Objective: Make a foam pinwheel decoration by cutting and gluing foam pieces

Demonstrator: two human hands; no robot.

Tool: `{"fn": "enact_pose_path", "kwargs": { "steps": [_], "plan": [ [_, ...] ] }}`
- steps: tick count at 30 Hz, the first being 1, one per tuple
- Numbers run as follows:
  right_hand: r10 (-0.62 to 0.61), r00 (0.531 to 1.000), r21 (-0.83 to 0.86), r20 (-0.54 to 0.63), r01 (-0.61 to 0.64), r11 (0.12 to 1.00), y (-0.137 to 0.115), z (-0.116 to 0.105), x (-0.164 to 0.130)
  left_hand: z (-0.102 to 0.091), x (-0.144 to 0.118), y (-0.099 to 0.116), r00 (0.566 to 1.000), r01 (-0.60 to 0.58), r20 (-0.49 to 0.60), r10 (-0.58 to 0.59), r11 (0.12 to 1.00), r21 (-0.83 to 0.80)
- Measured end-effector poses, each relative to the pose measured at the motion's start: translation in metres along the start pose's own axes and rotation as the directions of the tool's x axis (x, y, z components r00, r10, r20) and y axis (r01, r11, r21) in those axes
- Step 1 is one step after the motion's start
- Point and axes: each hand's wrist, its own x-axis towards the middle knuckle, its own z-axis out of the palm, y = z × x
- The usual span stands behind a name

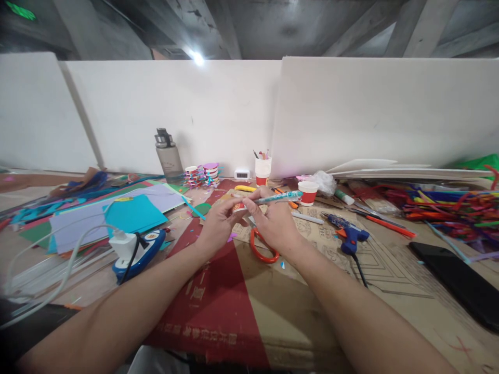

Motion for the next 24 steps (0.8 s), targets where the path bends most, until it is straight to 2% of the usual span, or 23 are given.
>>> {"fn": "enact_pose_path", "kwargs": {
  "steps": [13,19,21,24],
  "plan": [
    [-0.008,1.0,-0.054,0.025,0.01,0.998,-0.0033,-0.0019,0.0006,0.0014,-0.0013,0.0027,1.0,0.029,-0.007,-0.03,0.999,-0.033],
    [-0.02,0.999,-0.053,0.045,0.022,0.998,-0.0049,-0.0057,0.0014,0.0015,-0.0005,0.0018,0.997,0.078,-0.002,-0.078,0.993,-0.094],
    [-0.002,1.0,-0.011,0.009,0.002,1.0,-0.0063,-0.0065,0.0016,0.0018,0.0004,0.0015,0.993,0.117,-0.013,-0.12,0.98,-0.161],
    [0.037,0.993,0.088,-0.116,-0.027,0.996,-0.0073,-0.0062,0.0029,0.0007,0.0028,0.0,0.977,0.189,-0.03,-0.21,0.926,-0.326]
  ]
}}
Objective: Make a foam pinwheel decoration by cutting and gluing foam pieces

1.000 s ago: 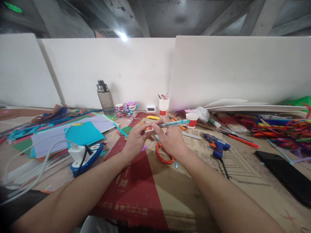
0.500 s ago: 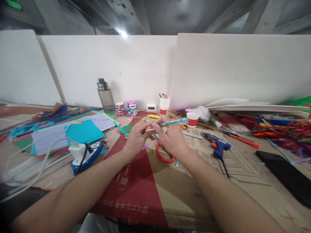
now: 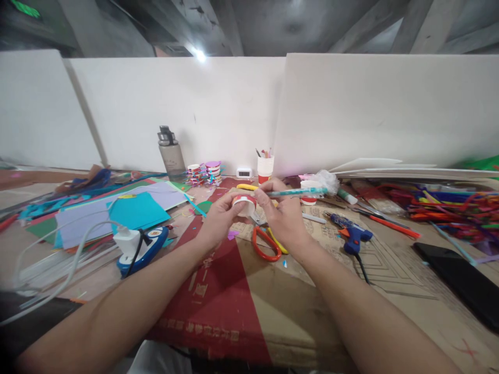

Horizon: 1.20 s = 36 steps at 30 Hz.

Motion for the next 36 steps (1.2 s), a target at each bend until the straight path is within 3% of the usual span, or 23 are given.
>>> {"fn": "enact_pose_path", "kwargs": {
  "steps": [4,8,12,16,20,23,28,32,36],
  "plan": [
    [0.096,0.993,0.102,-0.072,-0.088,0.991,0.005,0.004,0.002,-0.005,0.006,0.001,0.987,0.081,-0.12,-0.111,0.97,-0.23],
    [0.198,0.98,0.119,0.027,-0.199,0.973,0.015,0.013,-0.001,-0.008,0.008,0.004,0.973,0.105,-0.157,-0.172,0.925,-0.364],
    [0.145,0.977,0.125,0.159,-0.165,0.978,0.019,0.022,-0.007,-0.004,0.007,0.004,0.969,0.115,-0.147,-0.2,0.886,-0.449],
    [0.139,0.983,0.083,0.118,-0.149,0.985,0.017,0.023,-0.01,0.001,0.004,0.005,0.963,0.128,-0.148,-0.226,0.863,-0.488],
    [0.14,0.99,0.099,0.011,-0.14,0.985,0.012,0.019,-0.007,0.0,0.001,0.006,0.965,0.209,-0.063,-0.255,0.891,-0.403],
    [0.135,0.99,0.098,-0.025,-0.132,0.986,0.01,0.016,-0.003,-0.002,0.002,0.005,0.979,0.184,-0.036,-0.198,0.952,-0.244],
    [0.061,0.998,-0.05,0.021,-0.06,0.997,0.01,0.015,-0.002,-0.006,0.007,0.008,0.996,-0.005,0.091,-0.005,0.994,0.112],
    [-0.032,0.997,-0.178,0.074,0.045,0.983,0.011,0.014,-0.003,-0.011,0.008,0.012,0.988,-0.065,0.148,0.037,0.98,0.186],
    [-0.008,0.991,-0.16,0.137,0.03,0.987,0.019,0.012,-0.001,-0.015,0.008,0.009,0.989,-0.012,0.147,-0.016,0.981,0.193]
  ]
}}
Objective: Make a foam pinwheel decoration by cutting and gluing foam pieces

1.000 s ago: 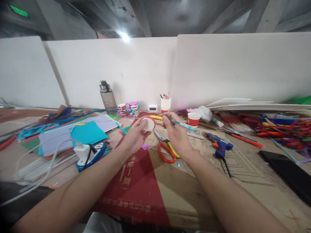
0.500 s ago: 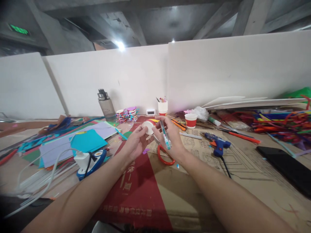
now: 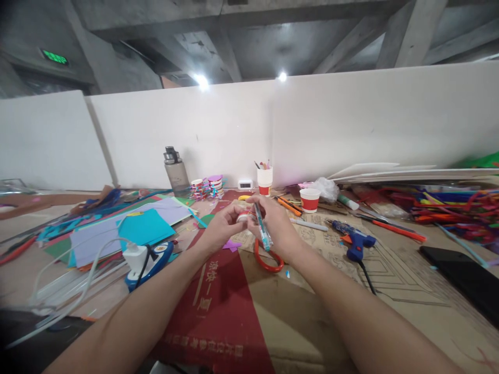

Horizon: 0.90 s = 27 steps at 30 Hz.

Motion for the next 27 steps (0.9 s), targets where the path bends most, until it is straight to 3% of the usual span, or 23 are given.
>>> {"fn": "enact_pose_path", "kwargs": {
  "steps": [5,7,14,22,27],
  "plan": [
    [0.016,0.995,0.05,0.097,-0.021,0.999,0.013,0.0,0.001,-0.003,0.001,-0.007,0.989,0.11,0.099,-0.107,0.994,-0.028],
    [-0.008,0.994,0.058,0.105,0.002,0.998,0.012,-0.002,0.001,-0.004,0.002,-0.009,0.991,0.104,0.087,-0.101,0.994,-0.027],
    [-0.007,0.987,0.14,-0.16,0.03,0.99,-0.013,-0.018,0.002,-0.003,0.002,-0.007,0.996,0.036,-0.081,-0.041,0.998,-0.054],
    [0.035,0.997,0.344,-0.064,-0.011,0.939,-0.016,-0.013,-0.004,0.003,0.0,-0.006,0.987,-0.131,-0.087,0.135,0.99,0.045],
    [0.02,0.999,0.236,-0.05,-0.008,0.972,-0.012,-0.008,-0.006,0.002,-0.003,-0.002,0.956,-0.215,-0.143,0.257,0.942,0.256]
  ]
}}
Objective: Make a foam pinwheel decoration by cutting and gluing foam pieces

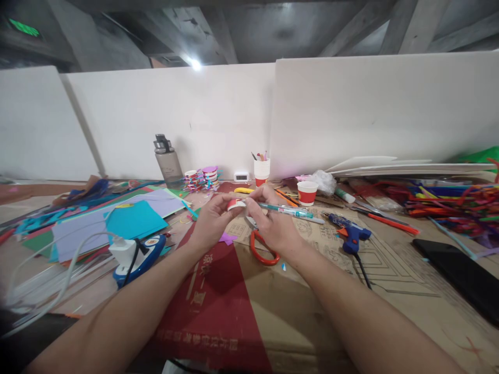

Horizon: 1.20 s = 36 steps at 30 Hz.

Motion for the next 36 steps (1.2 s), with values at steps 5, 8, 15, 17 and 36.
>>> {"fn": "enact_pose_path", "kwargs": {
  "steps": [5,8,15,17,36],
  "plan": [
    [-0.026,1.0,-0.089,-0.003,0.026,0.996,0.0,0.0,-0.001,-0.001,-0.002,0.005,0.999,-0.035,-0.001,0.036,0.983,0.183],
    [-0.042,0.999,-0.101,-0.008,0.041,0.994,0.0,0.0,-0.001,0.0,-0.003,0.007,0.998,-0.063,0.01,0.062,0.98,0.188],
    [-0.042,0.999,-0.11,0.022,0.044,0.993,-0.001,-0.001,-0.002,0.002,-0.003,0.007,0.996,-0.091,0.009,0.091,0.975,0.2],
    [-0.048,0.999,-0.127,0.023,0.05,0.991,-0.001,-0.001,-0.002,0.002,-0.004,0.008,0.996,-0.089,0.014,0.088,0.977,0.194],
    [-0.043,0.998,-0.107,0.041,0.047,0.993,-0.005,-0.005,-0.001,0.001,-0.003,0.007,0.998,-0.06,0.011,0.059,0.984,0.167]
  ]
}}
